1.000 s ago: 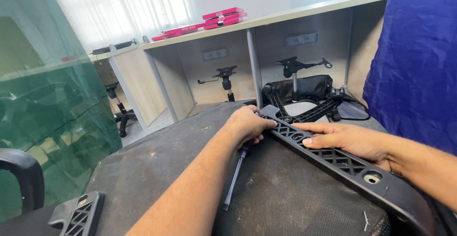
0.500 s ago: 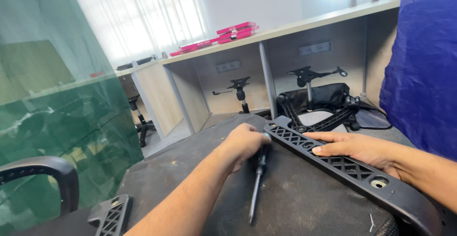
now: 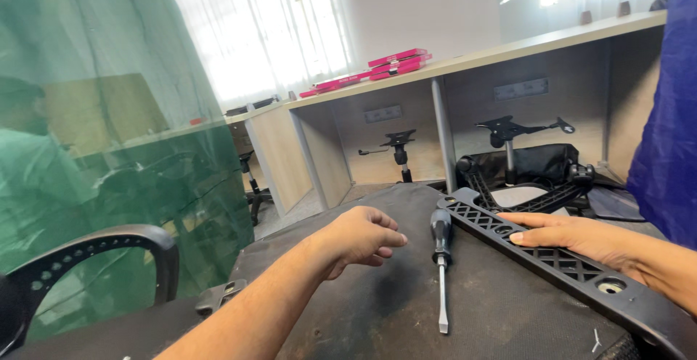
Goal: The person uses a screwdriver to fasten screws into a black plastic chair base, then attaches a second base piece and continues tightening multiple screws. The work is performed on an overturned chair seat in a workshop-like room.
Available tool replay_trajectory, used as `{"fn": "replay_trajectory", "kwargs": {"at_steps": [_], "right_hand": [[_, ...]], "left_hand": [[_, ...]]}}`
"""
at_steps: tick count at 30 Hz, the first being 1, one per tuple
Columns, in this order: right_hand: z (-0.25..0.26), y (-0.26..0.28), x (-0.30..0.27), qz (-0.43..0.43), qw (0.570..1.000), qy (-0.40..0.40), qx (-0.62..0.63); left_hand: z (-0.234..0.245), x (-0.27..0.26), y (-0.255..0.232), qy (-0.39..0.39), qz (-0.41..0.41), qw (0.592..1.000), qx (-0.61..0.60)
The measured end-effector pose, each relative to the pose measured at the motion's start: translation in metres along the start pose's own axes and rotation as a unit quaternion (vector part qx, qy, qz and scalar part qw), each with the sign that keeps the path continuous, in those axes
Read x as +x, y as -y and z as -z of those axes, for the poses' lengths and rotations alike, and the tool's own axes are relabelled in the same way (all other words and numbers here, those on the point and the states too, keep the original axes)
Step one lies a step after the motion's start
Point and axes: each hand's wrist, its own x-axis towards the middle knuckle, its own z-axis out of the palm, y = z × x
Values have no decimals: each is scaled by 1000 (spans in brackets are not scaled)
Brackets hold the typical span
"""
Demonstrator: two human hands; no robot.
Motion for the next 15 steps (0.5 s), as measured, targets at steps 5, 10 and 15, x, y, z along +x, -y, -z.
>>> {"fn": "replay_trajectory", "kwargs": {"at_steps": [5,10,15], "right_hand": [[7,-8,11,29,999,28,1],[8,-8,16,-7,1000,-4,-10],[15,-12,28,32,994,-31,-104]], "left_hand": [[18,-25,21,-58,-34,997,-32],[47,-55,51,-127,-27,990,-50],[74,-88,98,-225,-57,967,-102]]}}
